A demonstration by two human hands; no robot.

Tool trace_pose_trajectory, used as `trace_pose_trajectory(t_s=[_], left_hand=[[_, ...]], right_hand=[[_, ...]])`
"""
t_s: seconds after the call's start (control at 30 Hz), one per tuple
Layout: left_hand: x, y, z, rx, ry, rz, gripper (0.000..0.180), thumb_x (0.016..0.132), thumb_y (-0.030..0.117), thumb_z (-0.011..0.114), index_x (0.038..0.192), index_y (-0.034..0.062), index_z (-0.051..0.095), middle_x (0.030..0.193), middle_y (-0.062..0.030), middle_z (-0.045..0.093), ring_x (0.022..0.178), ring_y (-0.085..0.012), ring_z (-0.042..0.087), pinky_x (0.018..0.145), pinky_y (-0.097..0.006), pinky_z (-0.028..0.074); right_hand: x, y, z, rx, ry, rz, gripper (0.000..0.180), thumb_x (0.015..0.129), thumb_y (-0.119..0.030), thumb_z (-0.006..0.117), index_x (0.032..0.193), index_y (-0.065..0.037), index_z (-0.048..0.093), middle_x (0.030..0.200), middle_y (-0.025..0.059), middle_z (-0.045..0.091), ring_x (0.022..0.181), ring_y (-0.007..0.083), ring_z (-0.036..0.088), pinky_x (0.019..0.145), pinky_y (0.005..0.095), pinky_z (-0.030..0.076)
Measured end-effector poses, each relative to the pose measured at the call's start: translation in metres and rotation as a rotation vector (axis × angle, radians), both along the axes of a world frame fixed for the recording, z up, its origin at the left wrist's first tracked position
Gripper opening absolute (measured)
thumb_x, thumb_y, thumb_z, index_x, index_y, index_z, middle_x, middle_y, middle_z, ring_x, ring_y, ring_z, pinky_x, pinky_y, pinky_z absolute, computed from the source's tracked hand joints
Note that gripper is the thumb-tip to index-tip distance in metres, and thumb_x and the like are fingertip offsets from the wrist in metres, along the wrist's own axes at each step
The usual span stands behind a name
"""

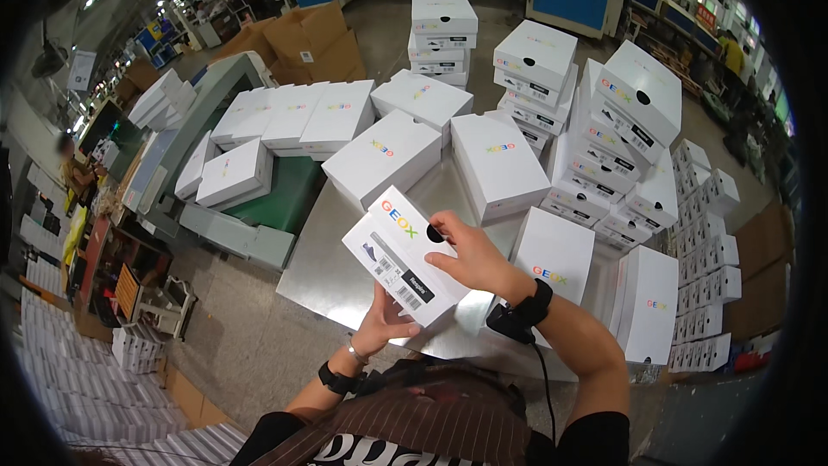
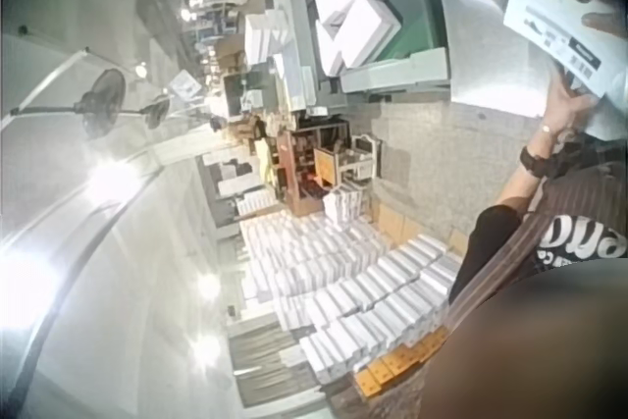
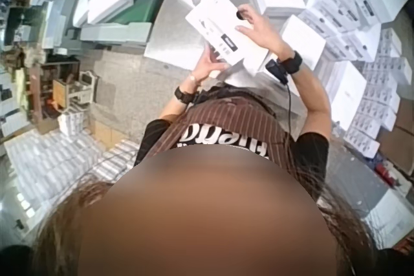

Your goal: Stacking shoeboxes from a workbench onto a vertical pile.

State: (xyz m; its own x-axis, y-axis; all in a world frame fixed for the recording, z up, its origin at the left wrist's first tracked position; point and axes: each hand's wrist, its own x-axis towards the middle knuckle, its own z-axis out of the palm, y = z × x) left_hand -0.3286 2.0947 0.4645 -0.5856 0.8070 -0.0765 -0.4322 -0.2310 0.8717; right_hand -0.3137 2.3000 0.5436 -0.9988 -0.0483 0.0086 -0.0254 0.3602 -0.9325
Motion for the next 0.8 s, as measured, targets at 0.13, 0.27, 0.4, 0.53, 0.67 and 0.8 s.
trace_pose_trajectory(t_s=[0.13,0.27,0.4,0.53,0.67,0.8], left_hand=[[0.006,-0.001,-0.003,0.009,0.034,0.027,0.11,0.062,-0.003,0.067,0.129,0.0221,-0.017,0.13,-0.0084,0.018,0.121,-0.0247,0.023,0.089,-0.041,0.037],[0.009,0.001,-0.01,-0.009,0.011,0.023,0.107,0.062,-0.002,0.068,0.13,0.0187,-0.012,0.129,-0.0087,0.02,0.118,-0.0247,0.027,0.088,-0.039,0.039],[0.022,-0.004,-0.008,-0.065,0.019,0.05,0.103,0.061,-0.005,0.068,0.129,0.0128,-0.007,0.127,-0.0113,0.021,0.116,-0.0256,0.032,0.088,-0.038,0.039],[0.023,0.0,-0.009,0.031,0.029,0.08,0.109,0.061,-0.006,0.066,0.131,0.0173,-0.013,0.13,-0.0141,0.017,0.113,-0.0281,0.034,0.087,-0.038,0.039],[0.02,0.015,-0.017,-0.124,0.155,0.004,0.104,0.061,0.001,0.07,0.134,0.0145,-0.003,0.135,-0.0182,0.011,0.113,-0.0284,0.036,0.086,-0.036,0.039],[0.02,0.034,-0.049,-0.364,0.342,-0.156,0.091,0.065,0.015,0.071,0.133,0.0098,0.011,0.132,-0.0215,0.022,0.113,-0.0309,0.037,0.086,-0.037,0.039]], right_hand=[[0.0,-0.005,0.004,0.149,0.06,0.012,0.043,0.072,-0.013,0.062,0.107,0.0,0.042,0.104,0.0147,0.05,0.099,0.0254,0.05,0.086,0.034,0.038],[0.008,-0.007,0.0,0.402,0.164,-0.051,0.042,0.068,-0.02,0.065,0.099,0.001,0.047,0.1,0.0152,0.052,0.09,0.0302,0.051,0.078,0.0349,0.04],[-0.001,-0.012,-0.006,0.547,0.15,0.038,0.052,0.062,-0.036,0.067,0.091,0.004,0.054,0.101,0.0228,0.05,0.094,0.0356,0.047,0.081,0.0366,0.039],[-0.003,-0.001,-0.024,0.313,0.193,-0.095,0.045,0.061,-0.032,0.07,0.083,0.005,0.056,0.103,0.0201,0.046,0.096,0.0321,0.045,0.083,0.0342,0.037],[0.03,0.043,-0.009,0.275,0.231,-0.341,0.047,0.06,-0.03,0.073,0.087,0.005,0.056,0.107,0.0185,0.043,0.101,0.03,0.041,0.086,0.0337,0.034],[0.096,0.082,0.062,-0.069,0.241,-0.529,0.039,0.067,-0.024,0.069,0.091,0.004,0.056,0.104,0.0091,0.045,0.093,0.0187,0.047,0.082,0.0264,0.037]])
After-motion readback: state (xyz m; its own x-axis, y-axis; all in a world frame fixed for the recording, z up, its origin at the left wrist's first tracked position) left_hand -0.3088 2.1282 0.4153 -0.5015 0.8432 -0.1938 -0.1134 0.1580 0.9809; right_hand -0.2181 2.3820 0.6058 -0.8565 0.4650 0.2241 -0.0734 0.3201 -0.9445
